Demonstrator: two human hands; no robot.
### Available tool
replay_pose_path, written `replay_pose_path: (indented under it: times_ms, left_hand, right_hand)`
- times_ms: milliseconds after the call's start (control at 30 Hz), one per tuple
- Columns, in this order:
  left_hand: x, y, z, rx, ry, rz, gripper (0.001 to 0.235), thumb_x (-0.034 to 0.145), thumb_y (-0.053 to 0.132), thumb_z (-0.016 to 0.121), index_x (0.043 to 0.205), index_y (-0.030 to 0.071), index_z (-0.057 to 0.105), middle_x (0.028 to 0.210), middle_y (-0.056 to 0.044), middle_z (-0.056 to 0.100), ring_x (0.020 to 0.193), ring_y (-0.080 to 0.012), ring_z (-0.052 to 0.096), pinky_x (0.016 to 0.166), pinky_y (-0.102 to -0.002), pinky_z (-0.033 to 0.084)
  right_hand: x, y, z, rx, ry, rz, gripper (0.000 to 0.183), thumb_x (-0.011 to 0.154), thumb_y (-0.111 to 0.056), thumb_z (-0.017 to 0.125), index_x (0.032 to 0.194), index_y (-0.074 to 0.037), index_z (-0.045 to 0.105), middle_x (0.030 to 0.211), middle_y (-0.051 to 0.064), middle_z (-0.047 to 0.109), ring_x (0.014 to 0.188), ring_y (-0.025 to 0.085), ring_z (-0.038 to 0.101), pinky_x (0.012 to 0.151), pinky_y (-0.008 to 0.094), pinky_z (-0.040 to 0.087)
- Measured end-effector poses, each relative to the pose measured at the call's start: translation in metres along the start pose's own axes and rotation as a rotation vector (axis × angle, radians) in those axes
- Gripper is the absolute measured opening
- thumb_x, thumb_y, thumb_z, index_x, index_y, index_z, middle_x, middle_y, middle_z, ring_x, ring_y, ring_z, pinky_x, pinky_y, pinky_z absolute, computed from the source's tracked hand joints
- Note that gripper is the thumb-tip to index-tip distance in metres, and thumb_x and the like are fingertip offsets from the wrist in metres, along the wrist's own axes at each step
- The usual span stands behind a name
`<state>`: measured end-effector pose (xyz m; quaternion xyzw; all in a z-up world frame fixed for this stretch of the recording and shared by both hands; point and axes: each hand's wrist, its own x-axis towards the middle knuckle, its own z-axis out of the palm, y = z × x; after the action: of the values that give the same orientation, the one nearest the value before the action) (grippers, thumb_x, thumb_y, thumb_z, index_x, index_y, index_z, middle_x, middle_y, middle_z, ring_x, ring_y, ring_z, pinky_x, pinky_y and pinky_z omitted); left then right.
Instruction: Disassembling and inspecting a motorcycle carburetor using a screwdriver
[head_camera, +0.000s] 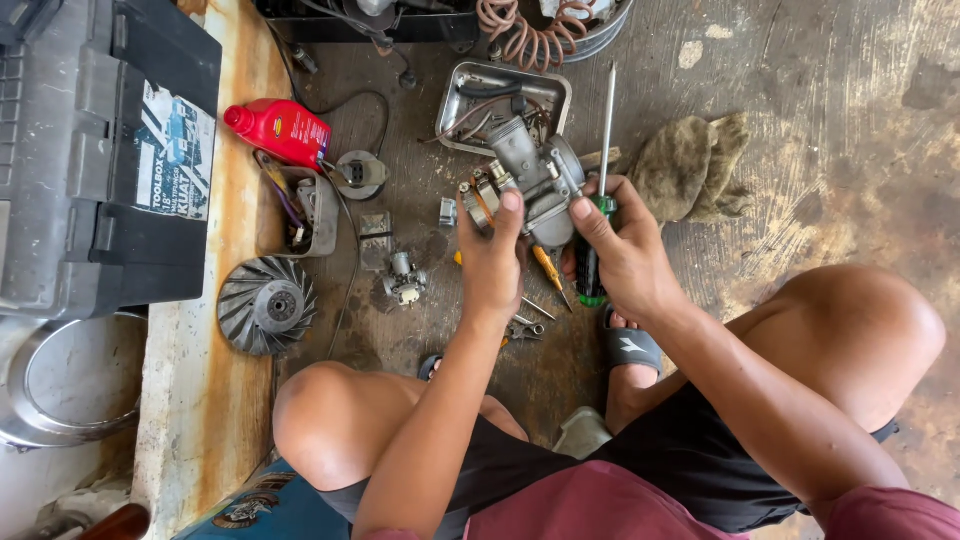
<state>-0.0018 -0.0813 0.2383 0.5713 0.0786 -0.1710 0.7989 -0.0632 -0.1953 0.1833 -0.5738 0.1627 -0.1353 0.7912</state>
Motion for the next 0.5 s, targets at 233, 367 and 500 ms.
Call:
replay_pose_path:
  times_ms: [233, 367, 500]
  left_hand:
    - [0.019, -0.027, -0.003, -0.297, 0.182, 0.113, 0.109, 0.085, 0.045, 0.076, 0.159, -0.005, 0.013, 0.150, -0.037, 0.036, 0.137, -0.0428, 0.045, 0.112, -0.062, 0.038]
    - [0.044, -0.041, -0.032, -0.493, 0.264, 0.231, 0.042, 0.094, 0.035, 0.077, 0.120, 0.007, 0.059, 0.110, -0.020, 0.066, 0.099, -0.0303, 0.068, 0.086, -0.052, 0.061]
    - [0.053, -0.028, -0.041, -0.580, 0.385, 0.145, 0.053, 0.085, 0.038, 0.083, 0.114, 0.001, 0.058, 0.098, -0.022, 0.068, 0.086, -0.0343, 0.072, 0.075, -0.053, 0.064]
  right_hand:
    - [-0.011, -0.022, 0.007, -0.225, -0.142, -0.141, 0.025, 0.111, -0.027, 0.046, 0.119, -0.003, 0.049, 0.061, 0.019, 0.066, 0.049, 0.026, 0.069, 0.047, 0.035, 0.058]
    - [-0.034, -0.013, 0.002, -0.420, -0.171, -0.214, 0.025, 0.107, -0.024, 0.047, 0.116, -0.003, 0.058, 0.062, 0.014, 0.071, 0.051, 0.023, 0.071, 0.050, 0.035, 0.057]
    - [-0.044, 0.002, 0.004, -0.451, -0.423, -0.217, 0.021, 0.100, -0.021, 0.058, 0.107, -0.006, 0.071, 0.055, 0.004, 0.069, 0.045, 0.018, 0.069, 0.044, 0.031, 0.056]
